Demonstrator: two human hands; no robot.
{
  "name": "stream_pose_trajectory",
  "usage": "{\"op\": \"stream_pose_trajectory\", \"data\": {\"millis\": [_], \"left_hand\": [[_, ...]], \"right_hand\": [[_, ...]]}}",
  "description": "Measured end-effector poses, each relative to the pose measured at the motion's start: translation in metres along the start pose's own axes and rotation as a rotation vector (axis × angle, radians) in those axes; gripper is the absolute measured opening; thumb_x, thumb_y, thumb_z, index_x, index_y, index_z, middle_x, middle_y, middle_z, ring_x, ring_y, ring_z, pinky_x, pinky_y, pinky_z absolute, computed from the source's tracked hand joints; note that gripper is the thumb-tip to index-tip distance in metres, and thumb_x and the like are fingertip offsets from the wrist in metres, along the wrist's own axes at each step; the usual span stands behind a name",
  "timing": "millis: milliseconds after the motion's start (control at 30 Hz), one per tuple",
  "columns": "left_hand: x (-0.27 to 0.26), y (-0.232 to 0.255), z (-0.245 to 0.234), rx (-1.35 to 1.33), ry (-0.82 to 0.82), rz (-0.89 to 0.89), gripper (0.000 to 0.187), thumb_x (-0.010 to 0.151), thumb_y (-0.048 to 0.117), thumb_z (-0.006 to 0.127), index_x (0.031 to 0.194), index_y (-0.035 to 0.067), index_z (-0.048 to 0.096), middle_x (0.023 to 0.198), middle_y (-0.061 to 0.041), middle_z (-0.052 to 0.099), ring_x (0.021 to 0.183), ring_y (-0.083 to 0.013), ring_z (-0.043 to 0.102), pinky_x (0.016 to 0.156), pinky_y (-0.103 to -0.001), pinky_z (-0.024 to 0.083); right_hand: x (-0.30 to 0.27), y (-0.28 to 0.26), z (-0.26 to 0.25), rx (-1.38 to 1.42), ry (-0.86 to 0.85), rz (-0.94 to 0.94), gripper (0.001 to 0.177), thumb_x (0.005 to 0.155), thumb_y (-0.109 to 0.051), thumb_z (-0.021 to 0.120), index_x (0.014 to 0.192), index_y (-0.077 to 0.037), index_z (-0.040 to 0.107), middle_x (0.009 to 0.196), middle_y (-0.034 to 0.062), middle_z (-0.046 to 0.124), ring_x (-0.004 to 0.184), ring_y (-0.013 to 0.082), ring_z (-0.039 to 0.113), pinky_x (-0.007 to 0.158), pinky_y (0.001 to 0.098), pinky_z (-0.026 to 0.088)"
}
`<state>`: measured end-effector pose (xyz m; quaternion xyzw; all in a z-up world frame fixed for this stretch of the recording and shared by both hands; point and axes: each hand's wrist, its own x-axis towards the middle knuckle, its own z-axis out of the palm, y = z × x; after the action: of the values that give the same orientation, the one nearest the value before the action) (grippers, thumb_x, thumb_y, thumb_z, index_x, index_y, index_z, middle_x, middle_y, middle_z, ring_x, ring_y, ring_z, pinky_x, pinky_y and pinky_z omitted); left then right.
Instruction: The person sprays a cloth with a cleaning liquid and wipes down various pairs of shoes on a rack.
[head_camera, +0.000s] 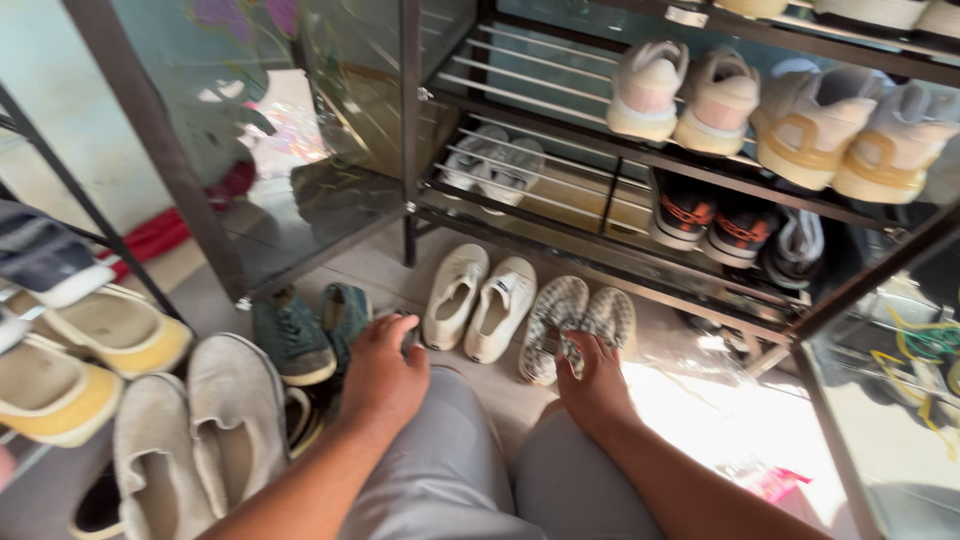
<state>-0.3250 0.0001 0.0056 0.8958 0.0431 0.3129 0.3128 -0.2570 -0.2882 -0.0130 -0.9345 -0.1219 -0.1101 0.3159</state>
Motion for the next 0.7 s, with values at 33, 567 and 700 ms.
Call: {"op": "stream_pose_trajectory", "data": {"millis": [33, 567, 700], "left_hand": [[-0.001, 0.0, 0.0, -0.013, -0.011, 0.0, 0.034, 0.086, 0.012, 0.064, 0.119, 0.004, 0.067, 0.129, -0.018, 0.066, 0.126, -0.0375, 0.056, 0.108, -0.046, 0.044], [0.019, -0.002, 0.015, -0.084, -0.056, 0.017, 0.036, 0.088, 0.01, 0.064, 0.123, 0.003, 0.066, 0.128, -0.02, 0.064, 0.122, -0.0409, 0.055, 0.103, -0.048, 0.044], [0.034, 0.012, 0.031, -0.1, -0.014, 0.161, 0.034, 0.089, 0.011, 0.063, 0.122, 0.003, 0.066, 0.126, -0.018, 0.066, 0.121, -0.0394, 0.058, 0.105, -0.048, 0.045]], "right_hand": [[-0.001, 0.001, -0.004, -0.011, 0.001, 0.013, 0.041, 0.095, -0.027, 0.062, 0.134, -0.012, 0.057, 0.137, 0.0135, 0.061, 0.133, 0.0348, 0.053, 0.12, 0.0507, 0.027], [-0.061, 0.034, -0.07, 0.34, 0.218, 0.626, 0.046, 0.098, -0.024, 0.059, 0.14, -0.007, 0.054, 0.142, 0.011, 0.061, 0.129, 0.0252, 0.06, 0.102, 0.0366, 0.049], [-0.056, 0.047, -0.085, 0.409, 0.299, 0.626, 0.046, 0.097, -0.023, 0.058, 0.14, -0.007, 0.054, 0.141, 0.0106, 0.06, 0.126, 0.0237, 0.06, 0.099, 0.0368, 0.051]]}}
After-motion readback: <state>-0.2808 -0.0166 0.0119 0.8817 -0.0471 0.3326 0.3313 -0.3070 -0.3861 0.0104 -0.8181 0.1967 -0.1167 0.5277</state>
